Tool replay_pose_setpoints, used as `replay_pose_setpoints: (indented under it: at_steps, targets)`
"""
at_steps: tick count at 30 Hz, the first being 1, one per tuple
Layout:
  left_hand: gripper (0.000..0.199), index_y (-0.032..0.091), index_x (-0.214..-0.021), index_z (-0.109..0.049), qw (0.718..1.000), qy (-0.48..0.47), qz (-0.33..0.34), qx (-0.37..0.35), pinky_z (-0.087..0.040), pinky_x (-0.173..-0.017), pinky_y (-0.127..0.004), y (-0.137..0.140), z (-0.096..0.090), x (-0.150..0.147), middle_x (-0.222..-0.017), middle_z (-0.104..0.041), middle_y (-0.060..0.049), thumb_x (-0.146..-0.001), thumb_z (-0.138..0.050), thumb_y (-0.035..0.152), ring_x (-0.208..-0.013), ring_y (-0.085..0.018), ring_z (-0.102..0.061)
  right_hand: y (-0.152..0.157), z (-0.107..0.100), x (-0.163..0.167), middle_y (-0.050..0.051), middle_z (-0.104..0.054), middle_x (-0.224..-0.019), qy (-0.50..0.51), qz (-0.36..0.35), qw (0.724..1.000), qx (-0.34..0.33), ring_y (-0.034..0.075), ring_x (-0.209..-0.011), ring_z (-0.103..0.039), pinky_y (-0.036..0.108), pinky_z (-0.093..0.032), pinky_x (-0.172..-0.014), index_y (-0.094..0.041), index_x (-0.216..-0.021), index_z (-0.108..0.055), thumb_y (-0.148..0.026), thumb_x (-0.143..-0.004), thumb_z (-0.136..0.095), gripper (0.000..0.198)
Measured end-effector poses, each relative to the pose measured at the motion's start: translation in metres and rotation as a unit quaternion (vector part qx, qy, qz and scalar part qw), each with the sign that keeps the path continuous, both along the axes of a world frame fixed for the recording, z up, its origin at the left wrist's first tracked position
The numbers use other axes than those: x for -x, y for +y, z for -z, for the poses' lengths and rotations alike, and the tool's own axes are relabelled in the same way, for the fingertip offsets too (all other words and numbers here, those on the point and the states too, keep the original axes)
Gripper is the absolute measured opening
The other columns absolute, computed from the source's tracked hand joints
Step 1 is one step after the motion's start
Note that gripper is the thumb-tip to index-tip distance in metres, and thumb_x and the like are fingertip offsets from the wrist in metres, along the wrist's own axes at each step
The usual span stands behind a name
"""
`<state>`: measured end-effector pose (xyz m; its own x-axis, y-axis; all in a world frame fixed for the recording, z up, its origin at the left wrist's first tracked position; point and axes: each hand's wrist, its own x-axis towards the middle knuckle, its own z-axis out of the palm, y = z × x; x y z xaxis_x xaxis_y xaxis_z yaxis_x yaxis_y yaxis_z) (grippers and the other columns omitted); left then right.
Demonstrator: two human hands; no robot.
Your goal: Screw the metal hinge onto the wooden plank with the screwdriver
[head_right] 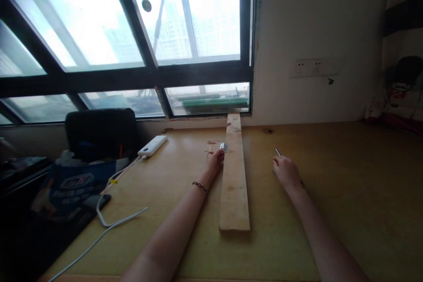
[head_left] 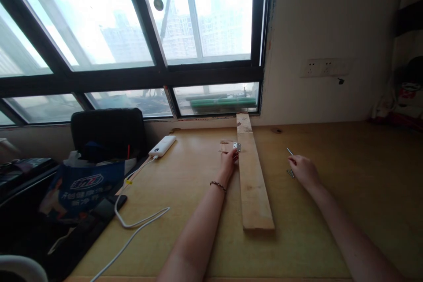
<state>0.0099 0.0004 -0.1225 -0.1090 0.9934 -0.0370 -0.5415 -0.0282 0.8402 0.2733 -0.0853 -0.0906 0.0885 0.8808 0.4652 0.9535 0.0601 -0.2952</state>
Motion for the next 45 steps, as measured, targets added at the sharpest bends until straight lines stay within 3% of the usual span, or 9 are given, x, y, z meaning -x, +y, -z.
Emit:
replay_pose_setpoints:
  at_steps: [6,11,19,24,29,31,34,39,45]
  targets:
    - [0.026,0.011,-0.071,-0.055,1.000,-0.020,-0.013,-0.002,-0.039,-0.049,-0.019,-0.003,0.000,-0.001,-0.060,-0.057,-0.001,-0.055,-0.069,0.026,-0.049,-0.007,-0.051,-0.001,-0.007,-0.005,0.006,-0.067,-0.082,-0.014,0.091,0.992,0.091,0.017,-0.072,-0.061,0.024,-0.036,-0.054,-0.022,-0.085,-0.067,-0.022,-0.077,-0.047,0.022]
    - [0.026,0.011,-0.071,-0.055,1.000,-0.020,-0.009,-0.009,-0.039,-0.049,-0.019,-0.002,0.002,-0.002,-0.060,-0.057,0.000,-0.055,-0.069,0.026,-0.049,-0.007,-0.051,-0.003,-0.009,-0.002,0.005,-0.067,-0.075,-0.001,0.073,0.985,0.158,0.018,-0.073,-0.061,0.023,-0.034,-0.052,-0.023,-0.075,-0.068,-0.025,-0.072,-0.053,0.016]
    - [0.024,0.011,-0.068,-0.055,0.999,-0.028,-0.002,-0.015,-0.038,-0.047,-0.018,-0.002,0.002,-0.002,-0.057,-0.056,0.001,-0.056,-0.069,0.026,-0.047,-0.006,-0.049,-0.007,-0.004,0.011,0.007,-0.067,-0.077,-0.016,0.070,0.980,0.185,0.020,-0.072,-0.061,0.024,-0.033,-0.051,-0.020,-0.072,-0.066,-0.020,-0.068,-0.053,0.014]
    - [0.027,0.011,-0.069,-0.055,1.000,-0.006,-0.006,-0.008,-0.039,-0.048,-0.019,-0.001,0.003,-0.001,-0.058,-0.056,0.000,-0.056,-0.069,0.030,-0.048,-0.007,-0.049,-0.004,0.003,0.014,0.008,-0.067,-0.077,-0.007,0.040,0.988,0.151,0.021,-0.073,-0.061,0.026,-0.037,-0.056,-0.018,-0.077,-0.066,-0.015,-0.068,-0.048,0.020]
    - [0.029,0.011,-0.072,-0.056,1.000,0.000,-0.019,-0.011,-0.040,-0.049,-0.020,0.000,0.005,-0.002,-0.061,-0.057,0.000,-0.056,-0.070,0.031,-0.049,-0.008,-0.051,0.001,0.004,0.021,0.007,-0.067,-0.076,0.121,-0.067,0.989,0.045,0.018,-0.072,-0.061,0.027,-0.043,-0.067,-0.016,-0.076,-0.067,-0.019,-0.069,-0.051,0.018]
    - [0.030,0.011,-0.074,-0.057,1.000,0.000,-0.020,-0.015,-0.040,-0.050,-0.021,0.001,0.006,-0.003,-0.063,-0.058,-0.001,-0.055,-0.070,0.031,-0.050,-0.008,-0.052,0.005,0.001,0.029,0.006,-0.067,-0.075,0.229,-0.105,0.968,0.010,0.017,-0.069,-0.061,0.027,-0.045,-0.065,-0.016,-0.076,-0.066,-0.025,-0.069,-0.053,0.017]
    - [0.033,0.011,-0.078,-0.058,1.000,-0.002,-0.022,-0.003,-0.042,-0.052,-0.022,0.003,0.007,-0.004,-0.066,-0.061,-0.003,-0.054,-0.071,0.030,-0.053,-0.010,-0.055,0.020,-0.009,0.052,0.006,-0.066,-0.071,0.389,-0.151,0.909,-0.020,0.017,-0.064,-0.061,0.027,-0.047,-0.058,-0.014,-0.077,-0.063,-0.034,-0.068,-0.057,0.022]
    - [0.036,0.011,-0.081,-0.059,0.999,-0.002,-0.040,-0.004,-0.043,-0.053,-0.023,0.005,0.010,-0.005,-0.067,-0.062,-0.003,-0.053,-0.071,0.030,-0.053,-0.011,-0.055,0.062,-0.027,0.108,0.006,-0.065,-0.069,0.499,-0.210,0.840,-0.041,0.018,-0.064,-0.062,0.026,-0.049,-0.055,-0.013,-0.075,-0.061,-0.031,-0.063,-0.061,0.022]
    - [0.034,0.010,-0.081,-0.061,0.999,0.005,-0.046,-0.018,-0.041,-0.051,-0.022,0.007,0.012,-0.007,-0.069,-0.062,-0.004,-0.055,-0.070,0.030,-0.054,-0.010,-0.055,0.098,-0.016,0.149,0.005,-0.066,-0.070,0.456,-0.182,0.870,-0.039,0.017,-0.062,-0.062,0.026,-0.049,-0.056,-0.015,-0.074,-0.063,-0.031,-0.066,-0.058,0.018]
